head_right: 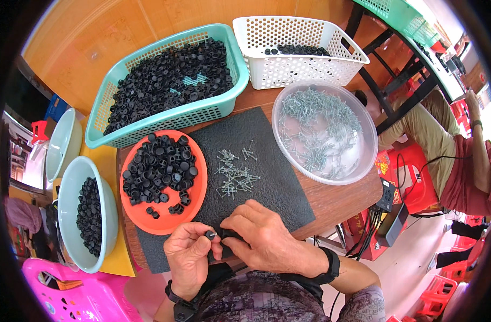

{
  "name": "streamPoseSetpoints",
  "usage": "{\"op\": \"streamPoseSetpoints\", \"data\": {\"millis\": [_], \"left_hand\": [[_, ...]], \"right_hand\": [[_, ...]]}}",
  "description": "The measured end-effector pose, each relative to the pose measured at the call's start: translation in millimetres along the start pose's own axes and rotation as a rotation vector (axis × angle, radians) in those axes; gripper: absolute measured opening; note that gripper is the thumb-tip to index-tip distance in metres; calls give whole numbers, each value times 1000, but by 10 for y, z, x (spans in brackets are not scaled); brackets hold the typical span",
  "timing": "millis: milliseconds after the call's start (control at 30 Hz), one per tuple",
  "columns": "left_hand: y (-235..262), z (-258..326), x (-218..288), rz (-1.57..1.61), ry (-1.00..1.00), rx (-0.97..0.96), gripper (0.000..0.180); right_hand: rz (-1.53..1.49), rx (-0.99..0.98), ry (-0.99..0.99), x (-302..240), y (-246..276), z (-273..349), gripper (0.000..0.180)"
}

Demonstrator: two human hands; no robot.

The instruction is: The recorder is assembling small black plastic components by inserting metal pins into them.

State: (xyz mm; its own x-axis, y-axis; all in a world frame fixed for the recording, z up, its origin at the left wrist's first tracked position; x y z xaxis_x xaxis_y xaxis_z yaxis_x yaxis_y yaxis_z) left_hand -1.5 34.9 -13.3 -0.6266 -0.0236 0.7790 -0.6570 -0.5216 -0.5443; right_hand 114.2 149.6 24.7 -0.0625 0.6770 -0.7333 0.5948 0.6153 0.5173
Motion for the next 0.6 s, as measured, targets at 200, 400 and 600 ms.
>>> {"op": "streamPoseSetpoints", "data": {"millis": [200, 400, 600], "left_hand": [[-20, 13, 0, 6, -55, 11, 22], [-9, 6, 5, 73, -24, -21, 24], [-24, 19, 4, 165, 46, -34, 25]], "right_hand": [[-139, 39, -117, -42, -63, 65, 23], [-350, 108, -333, -85, -101, 141, 24], [-260, 173, -159, -80, -116, 172, 28]]}}
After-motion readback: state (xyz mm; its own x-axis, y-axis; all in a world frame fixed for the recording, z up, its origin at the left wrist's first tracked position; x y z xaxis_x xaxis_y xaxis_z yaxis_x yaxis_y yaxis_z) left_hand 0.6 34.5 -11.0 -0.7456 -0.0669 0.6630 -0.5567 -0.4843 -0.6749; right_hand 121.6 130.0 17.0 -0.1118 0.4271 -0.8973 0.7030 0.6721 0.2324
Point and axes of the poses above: each hand's wrist, its own z-axis away from the middle knuckle, its own y-axis out of the back of the hand, x = y × z, the point moved 3 cm from there along -z, towards the middle knuckle, and after that the axes turned 5 degrees about y, right-handed, at the moved point
